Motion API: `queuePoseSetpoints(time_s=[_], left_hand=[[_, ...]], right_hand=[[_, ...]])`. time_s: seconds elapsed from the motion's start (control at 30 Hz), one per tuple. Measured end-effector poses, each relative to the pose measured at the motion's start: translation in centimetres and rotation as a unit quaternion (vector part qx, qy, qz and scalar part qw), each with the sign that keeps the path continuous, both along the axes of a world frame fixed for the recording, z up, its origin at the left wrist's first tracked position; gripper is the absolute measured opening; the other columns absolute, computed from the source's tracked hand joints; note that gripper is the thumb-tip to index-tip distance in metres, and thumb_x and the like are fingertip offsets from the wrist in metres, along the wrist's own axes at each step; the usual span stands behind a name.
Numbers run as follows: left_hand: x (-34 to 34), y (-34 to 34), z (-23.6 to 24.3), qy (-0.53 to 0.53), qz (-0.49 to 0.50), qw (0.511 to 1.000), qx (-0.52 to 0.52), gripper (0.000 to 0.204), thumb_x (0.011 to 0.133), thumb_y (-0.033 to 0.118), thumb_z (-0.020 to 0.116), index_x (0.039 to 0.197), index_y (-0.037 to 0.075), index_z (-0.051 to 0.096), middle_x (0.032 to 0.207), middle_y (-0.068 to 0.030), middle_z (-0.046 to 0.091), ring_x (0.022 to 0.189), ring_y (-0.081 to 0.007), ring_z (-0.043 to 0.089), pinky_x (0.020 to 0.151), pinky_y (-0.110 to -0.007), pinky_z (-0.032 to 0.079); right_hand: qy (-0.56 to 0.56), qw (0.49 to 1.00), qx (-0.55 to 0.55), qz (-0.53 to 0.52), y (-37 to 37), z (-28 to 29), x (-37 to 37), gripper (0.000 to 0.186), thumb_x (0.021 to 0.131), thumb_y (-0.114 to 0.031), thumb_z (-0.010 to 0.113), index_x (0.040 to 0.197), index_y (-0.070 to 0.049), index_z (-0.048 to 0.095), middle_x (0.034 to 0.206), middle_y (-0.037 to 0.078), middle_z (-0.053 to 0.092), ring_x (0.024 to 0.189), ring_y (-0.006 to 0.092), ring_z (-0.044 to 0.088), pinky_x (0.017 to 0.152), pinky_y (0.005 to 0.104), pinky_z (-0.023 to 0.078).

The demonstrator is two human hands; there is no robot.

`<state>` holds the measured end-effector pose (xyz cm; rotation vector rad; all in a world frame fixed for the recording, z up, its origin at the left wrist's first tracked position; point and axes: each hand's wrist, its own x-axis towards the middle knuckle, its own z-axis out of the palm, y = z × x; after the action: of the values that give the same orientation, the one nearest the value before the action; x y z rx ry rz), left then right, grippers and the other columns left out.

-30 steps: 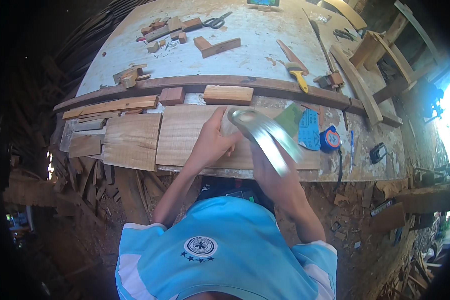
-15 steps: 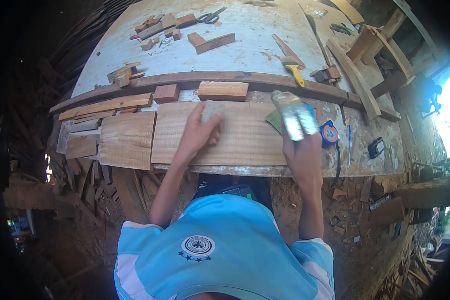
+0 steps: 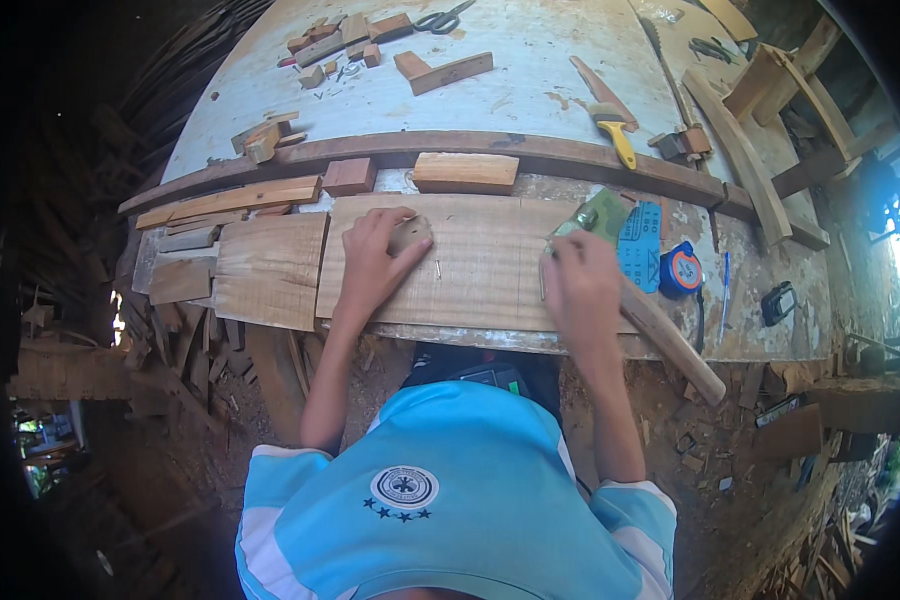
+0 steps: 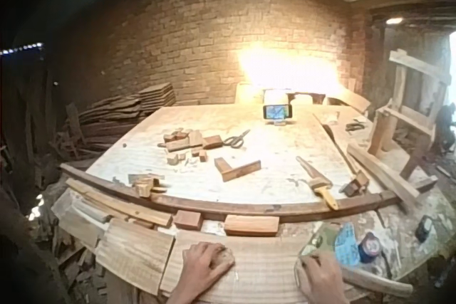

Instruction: Hammering nails into wood and sanding wooden pieces to assemble a small structure.

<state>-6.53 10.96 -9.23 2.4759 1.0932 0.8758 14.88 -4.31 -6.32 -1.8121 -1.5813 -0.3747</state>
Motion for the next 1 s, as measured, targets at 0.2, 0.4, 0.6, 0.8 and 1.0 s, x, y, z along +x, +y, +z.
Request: queuePoseSetpoints(time_s=[0.2,0.4,0.6,0.8,1.0], left_hand=[[-0.2,0.2,-0.2,-0.032,-0.027,0.999,-0.013,0.036,0.076,0.026,0.069,0.105,0.006,0.06,0.1,-0.0101,0.057,0.098,-0.0282,0.051,0.085,-0.039,0.035],[-1.3,-0.1,-0.5,-0.077,-0.088,0.991,-0.073,0.044,0.071,0.017,0.069,0.111,0.003,0.058,0.106,-0.0137,0.057,0.104,-0.0308,0.05,0.093,-0.039,0.038],[-0.7,-1.6,0.7,-0.062,-0.196,0.96,-0.192,0.05,0.071,0.016,0.07,0.117,0.002,0.054,0.113,-0.014,0.057,0.108,-0.0301,0.05,0.094,-0.038,0.039],[0.3,-3.1,1.1,-0.163,-0.135,0.97,-0.12,0.028,0.074,0.008,0.067,0.101,0.001,0.064,0.096,-0.0133,0.065,0.091,-0.027,0.061,0.08,-0.035,0.049],[1.6,-4.1,1.9,-0.218,-0.092,0.95,-0.203,0.024,0.078,0.004,0.063,0.102,0.0,0.065,0.087,-0.0134,0.067,0.073,-0.018,0.065,0.066,-0.027,0.051]], right_hand=[[0.108,0.979,-0.11,0.136,5.7,-2.0,-7.7,0.018,0.077,-0.009,0.064,0.091,0.001,0.062,0.091,0.017,0.059,0.085,0.0331,0.058,0.074,0.0403,0.047],[0.194,0.952,-0.176,0.158,6.8,-3.0,-6.1,0.01,0.079,-0.005,0.061,0.085,0.003,0.061,0.077,0.014,0.061,0.067,0.0241,0.06,0.064,0.0331,0.049],[0.494,0.841,-0.117,0.188,5.6,-1.5,-3.7,0.013,0.081,-0.007,0.063,0.089,0.002,0.061,0.075,0.009,0.064,0.069,0.0112,0.062,0.063,0.0243,0.05],[0.366,0.9,-0.114,0.207,5.4,-1.4,-4.7,0.009,0.083,-0.004,0.061,0.09,0.003,0.058,0.071,0.009,0.062,0.062,0.0115,0.059,0.056,0.024,0.047],[0.262,0.932,-0.101,0.231,4.9,-1.2,-4.4,0.007,0.082,-0.002,0.06,0.085,0.002,0.056,0.071,0.015,0.061,0.061,0.0235,0.06,0.055,0.0306,0.046]])
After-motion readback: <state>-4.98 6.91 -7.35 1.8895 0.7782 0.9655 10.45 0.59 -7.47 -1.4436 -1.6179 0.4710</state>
